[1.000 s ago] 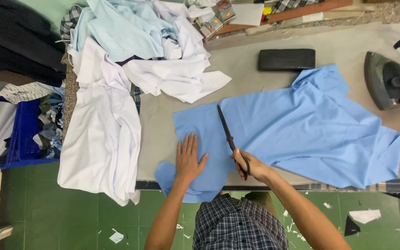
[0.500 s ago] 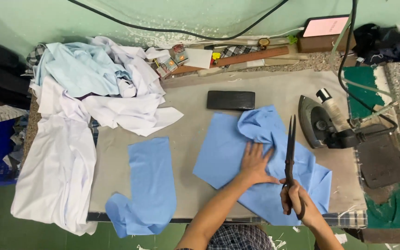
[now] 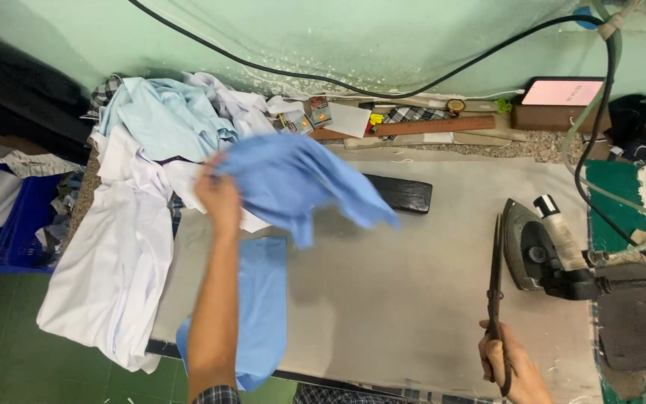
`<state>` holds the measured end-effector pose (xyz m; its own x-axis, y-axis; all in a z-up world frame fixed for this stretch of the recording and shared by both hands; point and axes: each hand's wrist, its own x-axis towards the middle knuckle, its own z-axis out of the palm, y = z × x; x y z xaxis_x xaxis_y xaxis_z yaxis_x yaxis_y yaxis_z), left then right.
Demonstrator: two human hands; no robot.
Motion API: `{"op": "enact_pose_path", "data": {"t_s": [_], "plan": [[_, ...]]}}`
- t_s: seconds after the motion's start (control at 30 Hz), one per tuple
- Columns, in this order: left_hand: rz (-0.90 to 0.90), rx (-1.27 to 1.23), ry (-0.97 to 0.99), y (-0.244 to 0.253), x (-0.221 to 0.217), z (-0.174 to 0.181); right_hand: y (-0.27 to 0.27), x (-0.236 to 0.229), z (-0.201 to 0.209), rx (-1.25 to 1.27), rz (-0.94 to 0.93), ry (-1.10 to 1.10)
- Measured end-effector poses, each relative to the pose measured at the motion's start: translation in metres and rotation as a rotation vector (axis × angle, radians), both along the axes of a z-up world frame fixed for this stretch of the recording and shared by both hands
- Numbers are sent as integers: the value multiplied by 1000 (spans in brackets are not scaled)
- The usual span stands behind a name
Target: The person cuts a piece of light blue fabric with scissors, then irons a checkered shirt using a steam iron and a white paper template. They measure and mark a small fabric piece with a ruler and pencil before cutting it.
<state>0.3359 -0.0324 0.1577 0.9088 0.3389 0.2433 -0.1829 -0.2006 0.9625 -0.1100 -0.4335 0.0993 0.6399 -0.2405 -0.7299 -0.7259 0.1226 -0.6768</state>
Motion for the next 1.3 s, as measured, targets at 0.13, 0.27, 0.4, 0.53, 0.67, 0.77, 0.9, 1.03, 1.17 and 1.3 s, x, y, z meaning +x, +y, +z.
{"op": "enact_pose_path", "data": {"t_s": [0.13,0.27,0.4,0.53,0.67,0.77,0.9,1.03,1.17,1.3], "plan": [[394,73,-628,73,110,53,30,36,3,-67,104,85],[-272,938,-55,71,120,-50,59,84,-23,-315,408,-22],[-259,977,-122,22,-47,-93,94,146,-18,-474,563,185],[-93,1020,-115,11,-156,-128,107,174,-55,-823,589,-61],[-416,950,504,-18,-189,-133,98,192,-65,-900,536,-182],[-600,910,436,-50,-209,-122,88,176,-69,-913,528,-178],[-927,927,230,-104,-256,-117,74,120,-56,-819,423,-99],[-963,894,99,-156,-299,-143,61,67,-27,-755,305,-33],[-1050,908,22,-170,-319,-154,54,50,-47,-839,345,-51],[-893,743,-298,-138,-340,-164,72,109,-107,-1058,451,-214]]}}
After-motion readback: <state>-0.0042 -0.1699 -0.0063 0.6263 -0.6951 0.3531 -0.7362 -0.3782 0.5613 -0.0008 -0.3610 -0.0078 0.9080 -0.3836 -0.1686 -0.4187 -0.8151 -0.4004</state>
